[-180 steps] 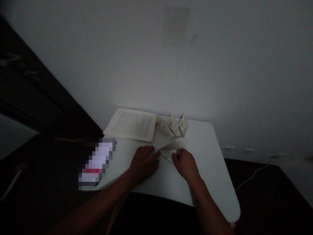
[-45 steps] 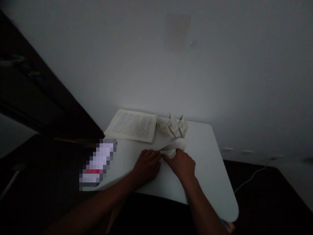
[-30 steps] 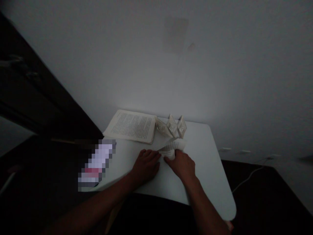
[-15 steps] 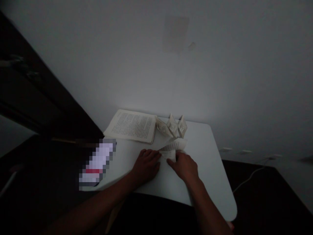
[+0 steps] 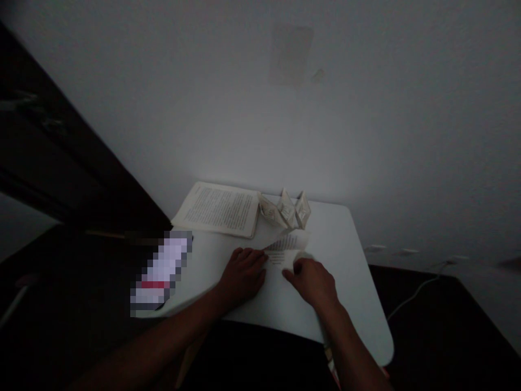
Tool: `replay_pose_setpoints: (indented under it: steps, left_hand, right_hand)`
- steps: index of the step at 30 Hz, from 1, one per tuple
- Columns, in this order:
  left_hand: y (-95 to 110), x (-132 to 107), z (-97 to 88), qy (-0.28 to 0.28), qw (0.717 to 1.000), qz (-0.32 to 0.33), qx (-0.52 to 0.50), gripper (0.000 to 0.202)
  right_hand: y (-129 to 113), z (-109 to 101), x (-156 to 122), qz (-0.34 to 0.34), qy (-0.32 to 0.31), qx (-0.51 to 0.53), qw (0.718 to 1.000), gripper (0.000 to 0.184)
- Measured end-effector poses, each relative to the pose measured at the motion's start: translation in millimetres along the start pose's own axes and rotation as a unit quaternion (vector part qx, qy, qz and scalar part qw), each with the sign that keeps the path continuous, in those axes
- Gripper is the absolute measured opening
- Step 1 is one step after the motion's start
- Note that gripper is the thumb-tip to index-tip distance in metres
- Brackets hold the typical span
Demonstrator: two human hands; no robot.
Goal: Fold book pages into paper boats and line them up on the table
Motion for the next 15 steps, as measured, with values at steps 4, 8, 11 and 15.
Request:
replay_pose_setpoints:
  steps: [4,8,11,15]
  left_hand:
    - [1.8,0.2,-1.2,-0.001,1.0,0.006,0.004,0.029]
    - [1.5,0.0,-1.4,-0.004,1.0,0.004,0.008,0.028]
    - [1.9,0.0,-0.7,-0.005,1.0,0.006,0.004,0.029]
    - [2.0,0.2,-1.2,-0.001,1.0,0.004,0.004,0.029]
  right_hand:
    - [4.0,-0.6,-1.8,0.003,-0.008,0.01,1.0,0.033]
    - [7.4,-0.8,-4.0,-0.002,-0.014,0.016,1.0,0.029]
    - [9.7,-0.7,-6.0,-0.008,-0.018,0.021,1.0,0.025]
    - [13.5,-1.4,-9.0,-0.009,-0.026,0.025,0.999,0.02]
Point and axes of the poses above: each hand's wrist, its own x-axis towards the middle knuckle, its own z-axis out of the palm, y = z × x, the point moved 10 cm from there along x, towards the middle knuckle, and after that the axes turned 13 degrees about z, right-handed, at the moved point
